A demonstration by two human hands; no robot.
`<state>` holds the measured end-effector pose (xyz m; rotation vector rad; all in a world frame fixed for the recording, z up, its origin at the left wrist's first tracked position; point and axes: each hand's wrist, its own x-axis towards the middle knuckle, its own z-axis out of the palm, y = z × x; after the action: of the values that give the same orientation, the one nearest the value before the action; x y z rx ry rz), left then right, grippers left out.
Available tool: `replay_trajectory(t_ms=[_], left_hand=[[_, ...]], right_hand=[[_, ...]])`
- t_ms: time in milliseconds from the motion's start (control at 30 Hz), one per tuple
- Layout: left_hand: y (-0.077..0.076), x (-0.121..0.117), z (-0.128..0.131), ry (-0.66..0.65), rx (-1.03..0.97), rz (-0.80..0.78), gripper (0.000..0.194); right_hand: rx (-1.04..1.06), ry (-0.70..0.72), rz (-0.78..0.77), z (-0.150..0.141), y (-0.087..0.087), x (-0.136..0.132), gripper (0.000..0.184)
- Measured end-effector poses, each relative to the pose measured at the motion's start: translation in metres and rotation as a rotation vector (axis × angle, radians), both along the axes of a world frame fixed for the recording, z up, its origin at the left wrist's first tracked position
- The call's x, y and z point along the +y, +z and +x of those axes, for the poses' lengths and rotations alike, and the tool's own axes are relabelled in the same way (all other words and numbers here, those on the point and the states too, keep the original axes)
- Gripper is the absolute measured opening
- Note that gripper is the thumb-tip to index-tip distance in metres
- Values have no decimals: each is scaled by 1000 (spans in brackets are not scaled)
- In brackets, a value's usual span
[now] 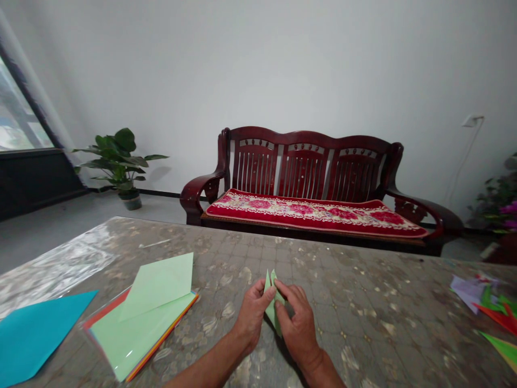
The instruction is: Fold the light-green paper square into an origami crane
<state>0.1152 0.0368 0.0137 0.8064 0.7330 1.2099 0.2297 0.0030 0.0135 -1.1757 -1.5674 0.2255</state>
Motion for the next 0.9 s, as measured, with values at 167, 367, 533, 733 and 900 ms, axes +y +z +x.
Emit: replay_trajectory(t_ms=[167,367,533,733,900], left_hand=[[-1,2,0,39,12,12,41],[-3,4,-2,135,69,30,41],[-4,3,-3,197,178,107,35],[0,2,-5,226,240,157,34],[0,4,-5,222,244,182,29]], right_hand=[[131,-133,-44,-4,-5,2,37],[227,-159,-122,-6,-7,5,43],[310,-126,-204,-5,-5,6,45],[410,-74,-279,-4,-2,7,37],[400,-37,-343,-1,3,8,28]])
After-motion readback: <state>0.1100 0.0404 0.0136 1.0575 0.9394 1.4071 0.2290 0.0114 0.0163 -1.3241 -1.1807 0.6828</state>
